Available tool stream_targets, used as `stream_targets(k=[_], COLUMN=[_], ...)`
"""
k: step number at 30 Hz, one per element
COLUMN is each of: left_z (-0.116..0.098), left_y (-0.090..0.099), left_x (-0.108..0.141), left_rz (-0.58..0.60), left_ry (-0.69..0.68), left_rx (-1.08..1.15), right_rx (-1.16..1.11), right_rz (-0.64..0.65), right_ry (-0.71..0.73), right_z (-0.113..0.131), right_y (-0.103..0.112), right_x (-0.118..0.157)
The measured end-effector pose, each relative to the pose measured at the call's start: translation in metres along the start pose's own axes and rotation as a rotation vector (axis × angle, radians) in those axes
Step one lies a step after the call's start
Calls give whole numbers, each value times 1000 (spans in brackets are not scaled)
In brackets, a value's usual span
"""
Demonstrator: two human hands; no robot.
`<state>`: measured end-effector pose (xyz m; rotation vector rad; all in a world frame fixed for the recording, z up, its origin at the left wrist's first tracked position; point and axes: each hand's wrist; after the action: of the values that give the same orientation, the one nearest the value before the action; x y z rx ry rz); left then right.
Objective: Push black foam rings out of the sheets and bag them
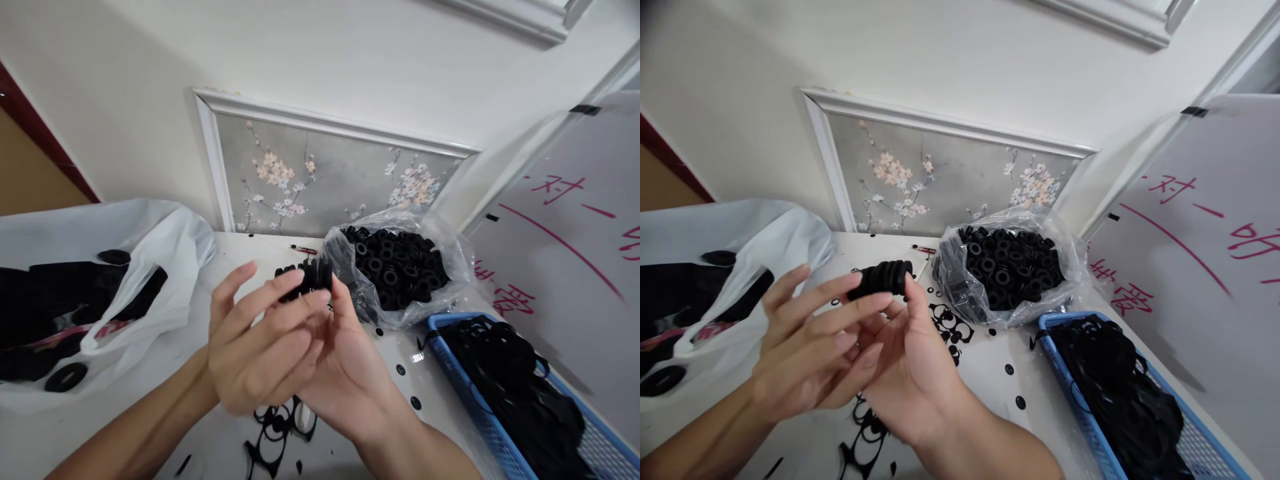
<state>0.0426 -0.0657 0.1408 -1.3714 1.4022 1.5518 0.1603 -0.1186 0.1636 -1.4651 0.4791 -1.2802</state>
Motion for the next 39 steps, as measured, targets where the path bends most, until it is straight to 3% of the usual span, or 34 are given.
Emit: stream_targets(k=[3,13,28,31,34,39], left_z=[3,-9,-8,-4,0,4], left_y=[-2,11,14,14,15,22], left_x=[-5,-11,-15,-14,-15,-15], left_rz=[0,-20,19,13,-13,-164], left_ry=[-160,20,62,35,74,129], left_rx=[-133,-194,-164,-134,-60,79], right_rx=[6,58,212,275,391,745], right_rz=[-6,86,190,237,230,197], right_ry=[82,100,258,390,630,1015], right_z=[-1,-9,-9,-4,3,10], right_y=[2,10,11,10,10,11], right_x=[-1,-11,-13,-15,-15,-7])
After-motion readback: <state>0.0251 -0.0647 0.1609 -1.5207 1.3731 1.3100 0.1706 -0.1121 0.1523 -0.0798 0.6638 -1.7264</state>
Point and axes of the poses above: each hand's wrist, its own x-axis away from the middle knuckle, its own y-axis out of the back of the hand, z = x × y, and after that the axes turned 5 degrees about -z, right-handed
